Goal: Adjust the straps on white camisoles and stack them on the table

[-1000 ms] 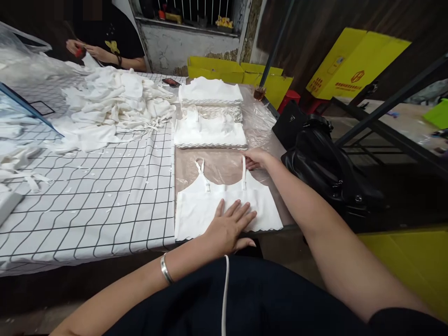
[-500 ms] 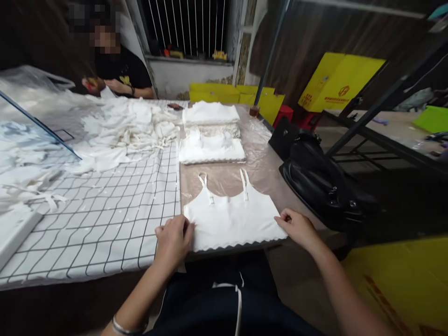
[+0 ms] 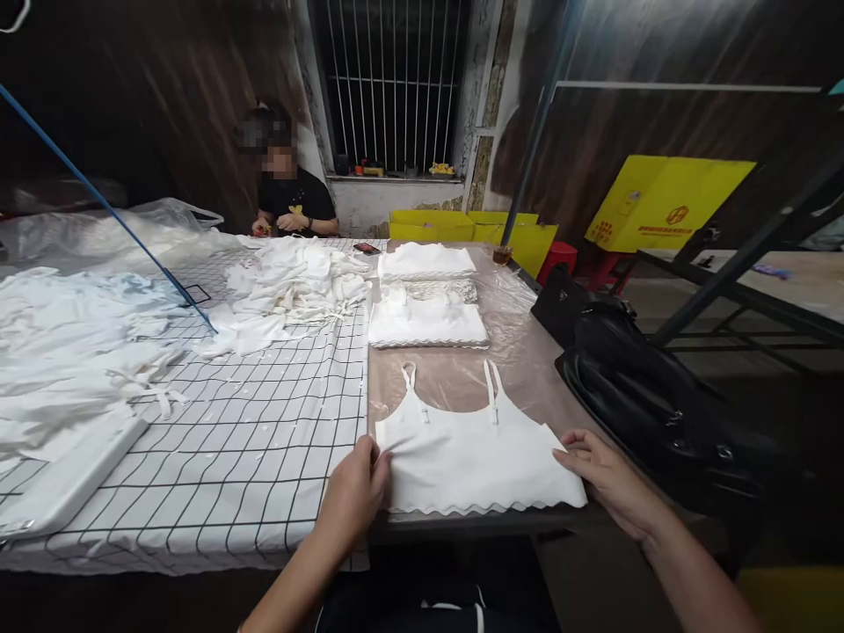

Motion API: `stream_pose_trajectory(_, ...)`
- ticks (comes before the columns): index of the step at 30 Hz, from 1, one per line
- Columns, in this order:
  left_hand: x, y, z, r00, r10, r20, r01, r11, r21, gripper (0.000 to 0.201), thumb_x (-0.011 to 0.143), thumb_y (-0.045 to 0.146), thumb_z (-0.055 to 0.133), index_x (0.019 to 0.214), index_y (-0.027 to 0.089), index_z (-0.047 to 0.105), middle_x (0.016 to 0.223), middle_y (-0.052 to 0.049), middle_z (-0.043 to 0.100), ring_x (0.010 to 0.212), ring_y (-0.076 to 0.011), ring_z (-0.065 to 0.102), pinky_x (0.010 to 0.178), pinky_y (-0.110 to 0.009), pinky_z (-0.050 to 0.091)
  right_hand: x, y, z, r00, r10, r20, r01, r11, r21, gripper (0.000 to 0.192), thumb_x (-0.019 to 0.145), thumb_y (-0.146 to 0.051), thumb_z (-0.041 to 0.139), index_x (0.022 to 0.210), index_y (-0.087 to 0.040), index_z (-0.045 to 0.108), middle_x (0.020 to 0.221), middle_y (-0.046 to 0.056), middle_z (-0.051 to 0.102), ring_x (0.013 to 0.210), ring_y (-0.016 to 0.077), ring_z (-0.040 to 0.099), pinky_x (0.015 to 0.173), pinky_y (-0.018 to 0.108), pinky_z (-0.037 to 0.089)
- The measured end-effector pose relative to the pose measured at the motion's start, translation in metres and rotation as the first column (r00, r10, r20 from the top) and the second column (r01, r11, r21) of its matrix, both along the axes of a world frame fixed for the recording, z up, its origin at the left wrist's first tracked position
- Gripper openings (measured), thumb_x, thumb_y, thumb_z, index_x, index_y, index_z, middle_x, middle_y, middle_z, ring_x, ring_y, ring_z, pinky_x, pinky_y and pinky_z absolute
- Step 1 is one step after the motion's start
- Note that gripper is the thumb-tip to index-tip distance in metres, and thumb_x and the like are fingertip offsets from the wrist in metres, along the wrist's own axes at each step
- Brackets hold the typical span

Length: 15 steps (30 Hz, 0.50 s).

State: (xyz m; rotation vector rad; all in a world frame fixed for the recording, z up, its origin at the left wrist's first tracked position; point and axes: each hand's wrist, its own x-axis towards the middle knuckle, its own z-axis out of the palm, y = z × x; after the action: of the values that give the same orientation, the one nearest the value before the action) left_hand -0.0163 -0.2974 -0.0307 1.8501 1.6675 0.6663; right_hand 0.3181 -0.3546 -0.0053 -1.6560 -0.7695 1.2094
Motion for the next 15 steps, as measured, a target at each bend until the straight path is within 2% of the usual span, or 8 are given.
stream_pose_trajectory(1,-0.003,0.004,0.006,0.981,0.019,0.192,-0.004,0.997,-0.077,0.023,0.084,0.036,0.050,0.070,0.022,0.039,0.059,0.003,0.049,0.058,-0.0163,0.053,0.056,-0.027,0.038,0.000,0.002,0.009,0.999,-0.011,-0.052,0.011,1.000,-0.005,0.050,0.053,-0.044,0.082,0.084,-0.025,0.048,0.069,0.000,0.064,0.057,0.0180,0.060,0.048,0.026,0.043)
stream_pose_trajectory(2,-0.007,0.009,0.014,0.926,0.048,0.375,0.015,0.986,-0.164,0.026,0.080,0.039,0.057,0.071,0.022,0.040,0.057,0.005,0.048,0.054,-0.0140,0.050,0.053,-0.025,0.036,0.001,0.007,0.018,0.995,-0.024,-0.101,0.024,1.000,-0.006,0.049,0.053,-0.043,0.083,0.083,-0.025,0.049,0.069,-0.001,0.063,0.055,0.0164,0.058,0.047,0.025,0.042)
stream_pose_trajectory(4,-0.016,0.027,0.036,0.756,0.141,0.639,0.096,0.942,-0.321,0.033,0.069,0.038,0.071,0.077,0.022,0.044,0.059,0.005,0.052,0.052,-0.0118,0.052,0.049,-0.022,0.037,0.003,0.025,0.038,0.984,-0.028,-0.178,0.030,0.999,0.010,0.045,0.053,-0.037,0.084,0.081,-0.025,0.051,0.065,-0.003,0.059,0.050,0.0127,0.053,0.043,0.023,0.040)
stream_pose_trajectory(6,-0.022,0.056,0.065,0.624,0.244,0.742,0.163,0.888,-0.429,0.037,0.062,0.026,0.079,0.082,0.021,0.048,0.064,0.003,0.059,0.053,-0.0115,0.056,0.048,-0.020,0.041,0.007,0.057,0.057,0.978,-0.009,-0.209,0.019,0.999,0.048,0.038,0.055,-0.029,0.083,0.077,-0.024,0.053,0.061,-0.004,0.054,0.047,0.0097,0.048,0.040,0.020,0.040)
stream_pose_trajectory(7,-0.023,0.075,0.081,0.590,0.276,0.759,0.164,0.879,-0.448,0.035,0.062,0.018,0.079,0.082,0.020,0.050,0.064,0.002,0.061,0.053,-0.0109,0.057,0.047,-0.019,0.043,0.009,0.078,0.067,0.978,0.002,-0.208,0.013,0.997,0.072,0.033,0.057,-0.025,0.081,0.076,-0.023,0.054,0.060,-0.004,0.053,0.046,0.0089,0.047,0.040,0.020,0.041)
stream_pose_trajectory(9,-0.021,0.120,0.116,0.575,0.282,0.768,0.128,0.896,-0.424,0.024,0.069,0.005,0.071,0.081,0.018,0.055,0.066,0.001,0.062,0.054,-0.0090,0.059,0.048,-0.017,0.046,0.013,0.127,0.089,0.983,0.008,-0.181,0.016,0.992,0.127,0.026,0.062,-0.017,0.077,0.074,-0.022,0.055,0.061,-0.004,0.054,0.047,0.0087,0.048,0.041,0.020,0.044)
stream_pose_trajectory(12,-0.010,0.195,0.166,0.583,0.183,0.791,0.077,0.957,-0.278,0.018,0.080,0.000,0.061,0.073,0.016,0.057,0.068,-0.001,0.061,0.058,-0.0080,0.061,0.053,-0.017,0.052,0.016,0.205,0.128,0.988,-0.015,-0.153,0.054,0.967,0.250,0.022,0.069,-0.008,0.071,0.072,-0.021,0.053,0.061,-0.004,0.055,0.047,0.0080,0.049,0.040,0.018,0.045)
stream_pose_trajectory(15,0.002,0.259,0.200,0.588,0.076,0.805,-0.007,0.996,-0.088,0.017,0.081,-0.001,0.061,0.074,0.015,0.058,0.067,-0.001,0.059,0.057,-0.0073,0.059,0.056,-0.019,0.053,0.018,0.270,0.161,0.989,-0.056,-0.136,0.104,0.920,0.378,0.024,0.071,-0.005,0.071,0.073,-0.020,0.053,0.061,-0.005,0.056,0.048,0.0061,0.049,0.040,0.015,0.043)
